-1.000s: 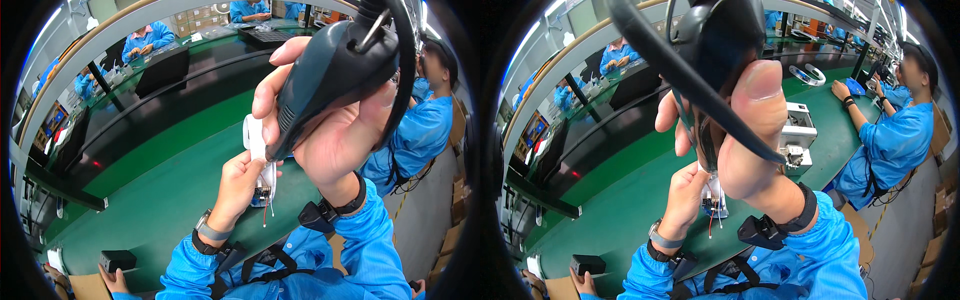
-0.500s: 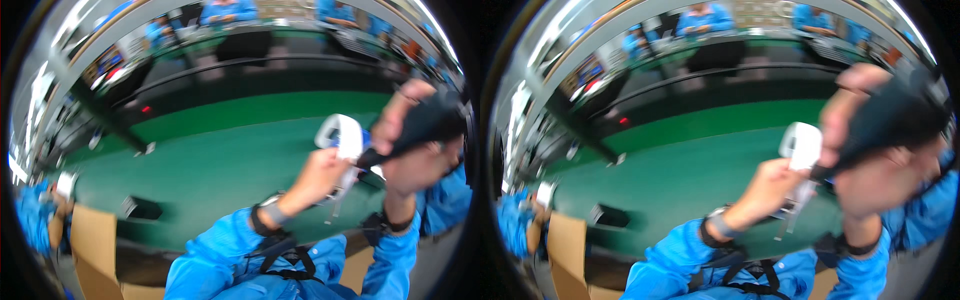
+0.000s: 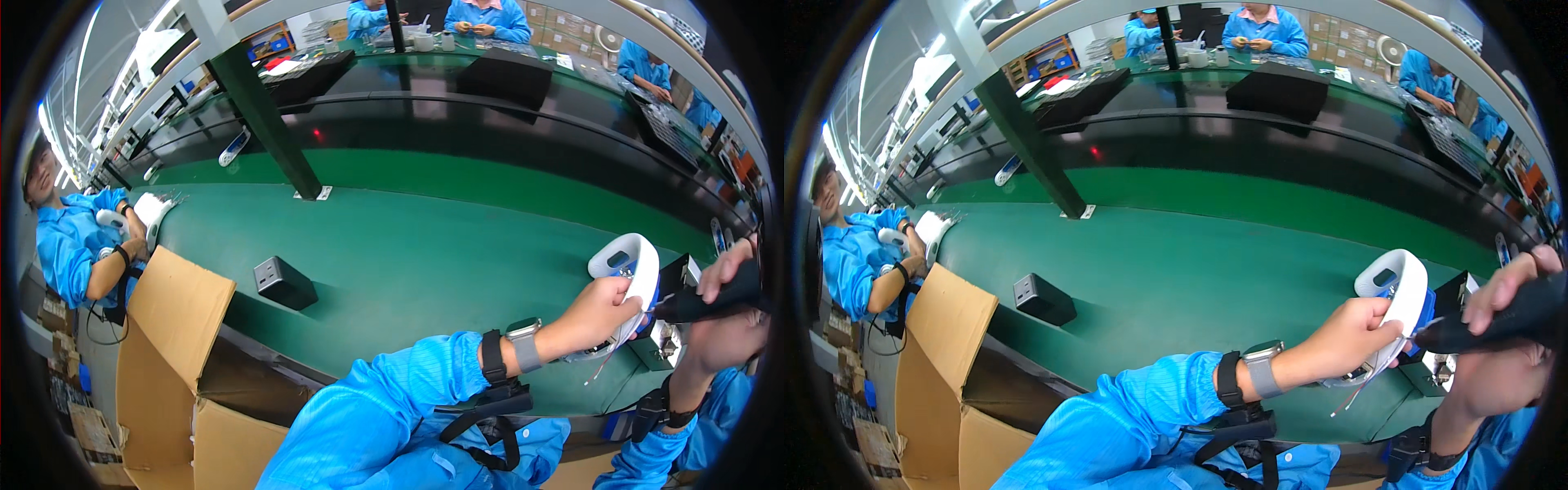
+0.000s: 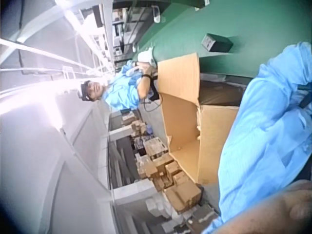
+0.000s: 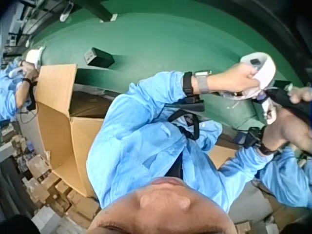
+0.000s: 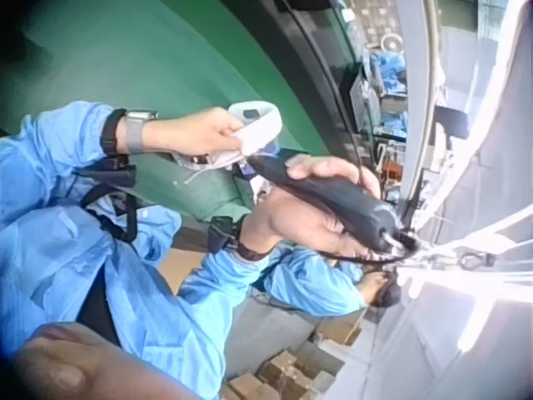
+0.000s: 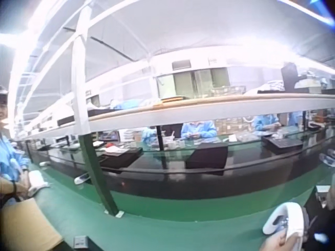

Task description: The worker uses an electric screwdriver to fasten screws onto white plastic housings at a factory assembly line.

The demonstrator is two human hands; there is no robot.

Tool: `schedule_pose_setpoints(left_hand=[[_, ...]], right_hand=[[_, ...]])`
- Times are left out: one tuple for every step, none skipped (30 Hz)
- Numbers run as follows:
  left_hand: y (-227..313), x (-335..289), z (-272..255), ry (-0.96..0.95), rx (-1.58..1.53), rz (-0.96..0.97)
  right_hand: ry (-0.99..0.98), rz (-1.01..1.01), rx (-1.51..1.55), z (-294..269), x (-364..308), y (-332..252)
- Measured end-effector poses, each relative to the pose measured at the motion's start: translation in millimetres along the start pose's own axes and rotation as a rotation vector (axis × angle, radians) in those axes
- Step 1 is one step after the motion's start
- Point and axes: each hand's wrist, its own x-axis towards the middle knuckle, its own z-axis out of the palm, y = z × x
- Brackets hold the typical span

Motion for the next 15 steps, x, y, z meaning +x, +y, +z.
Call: schedule_pose_setpoints(left_hand=[[-2,3,4,-0.026,-0.009,-0.013],[-6,7,6,-0.034,-0.046,-0.005],[-9,8,10,-0.041,-0.084,0.002],[-4,11,36,-0.106,-0.179,0.006],[-3,2,20,-0.091,-0.114,-0.013],[-3,-3,9,-0.088,-0.065,-0.044],[3,-5,9,-0.082,0.022,-0.083],[4,-4,8,-0.101,0.057,-0.089],[3,-4,3,-0.108,0.077,-0.104],[5,-4,3,-0.105,0.106,-0.102],[6,-4,6,-0.084,0.109,-0.105],[7,-1,8,-0.109,0.13,-0.109],[8,-2,11,-0.085,0.155,-0.125],[7,-1,13,-0.105,0.151,-0.134],[8,-2,13,-0.108,0.157,-0.137]], right_hand=[[0.152,-0.04,0.105,4,-3,-9],[0.542,-0.053,0.02,15,-3,-23],[0.562,-0.066,-0.005,-12,-6,-26],[0.422,-0.13,-0.226,-58,-12,-59],[0.281,-0.106,-0.363,-95,-24,-47],[0.3,-0.116,-0.308,-109,-34,-27],[0.323,-0.148,-0.308,-122,-39,-20],[0.31,-0.164,-0.356,-130,-45,-20],[0.292,-0.174,-0.374,-139,-51,-12],[0.308,-0.184,-0.376,-149,-57,-7],[0.323,-0.189,-0.367,-161,-63,-2],[0.371,-0.197,-0.416,-165,-66,-3],[0.42,-0.194,-0.448,-168,-73,-1],[0.431,-0.175,-0.497,-176,-79,-3],[0.435,-0.154,-0.527,-181,-84,-3]])
